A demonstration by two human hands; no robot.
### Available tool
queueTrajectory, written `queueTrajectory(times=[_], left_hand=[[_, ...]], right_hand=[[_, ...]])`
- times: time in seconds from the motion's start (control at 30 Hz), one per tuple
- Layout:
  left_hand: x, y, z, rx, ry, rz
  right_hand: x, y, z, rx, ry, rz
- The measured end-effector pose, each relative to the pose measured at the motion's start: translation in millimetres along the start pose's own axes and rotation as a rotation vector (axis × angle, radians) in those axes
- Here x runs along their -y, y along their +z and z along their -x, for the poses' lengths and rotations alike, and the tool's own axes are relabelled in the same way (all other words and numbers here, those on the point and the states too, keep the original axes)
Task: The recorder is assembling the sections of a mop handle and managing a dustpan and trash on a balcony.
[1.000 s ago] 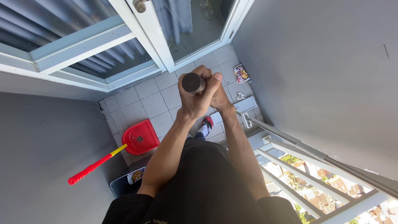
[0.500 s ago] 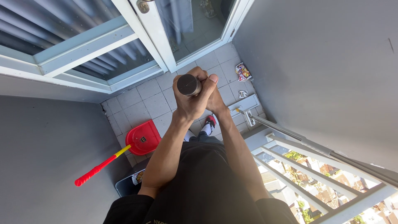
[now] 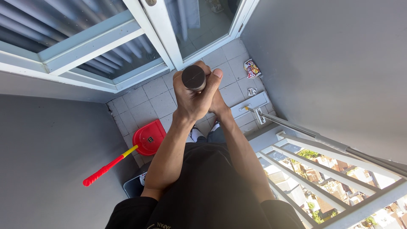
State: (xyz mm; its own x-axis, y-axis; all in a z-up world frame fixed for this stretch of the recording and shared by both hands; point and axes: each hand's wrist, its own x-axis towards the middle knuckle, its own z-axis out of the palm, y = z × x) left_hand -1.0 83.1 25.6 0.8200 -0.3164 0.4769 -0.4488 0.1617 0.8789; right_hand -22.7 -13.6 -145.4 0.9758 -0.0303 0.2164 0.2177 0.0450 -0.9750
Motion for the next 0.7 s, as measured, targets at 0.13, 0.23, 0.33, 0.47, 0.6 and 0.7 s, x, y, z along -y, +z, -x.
queueTrajectory(times=[0.13,0.23,0.33,0.47,0.6,0.7], left_hand=[[4,-2,3,-0.016,0.014,-0.032],[0,-1,1,-0.021,0.033,-0.034],[1,0,0,-0.009,0.027,-0.080],[4,10,0,-0.017,0.011,-0.106],[-1,26,-9,0.005,0.026,-0.060],[-4,43,-15,-0.004,0.008,-0.049]], right_hand=[[-29,2,6,0.022,0.038,0.064],[-15,5,5,0.015,0.000,0.010],[-10,4,4,0.029,-0.017,-0.035],[-29,-7,10,0.025,-0.013,-0.071],[3,-21,4,-0.004,0.018,-0.137],[-11,-39,10,-0.051,0.101,-0.131]])
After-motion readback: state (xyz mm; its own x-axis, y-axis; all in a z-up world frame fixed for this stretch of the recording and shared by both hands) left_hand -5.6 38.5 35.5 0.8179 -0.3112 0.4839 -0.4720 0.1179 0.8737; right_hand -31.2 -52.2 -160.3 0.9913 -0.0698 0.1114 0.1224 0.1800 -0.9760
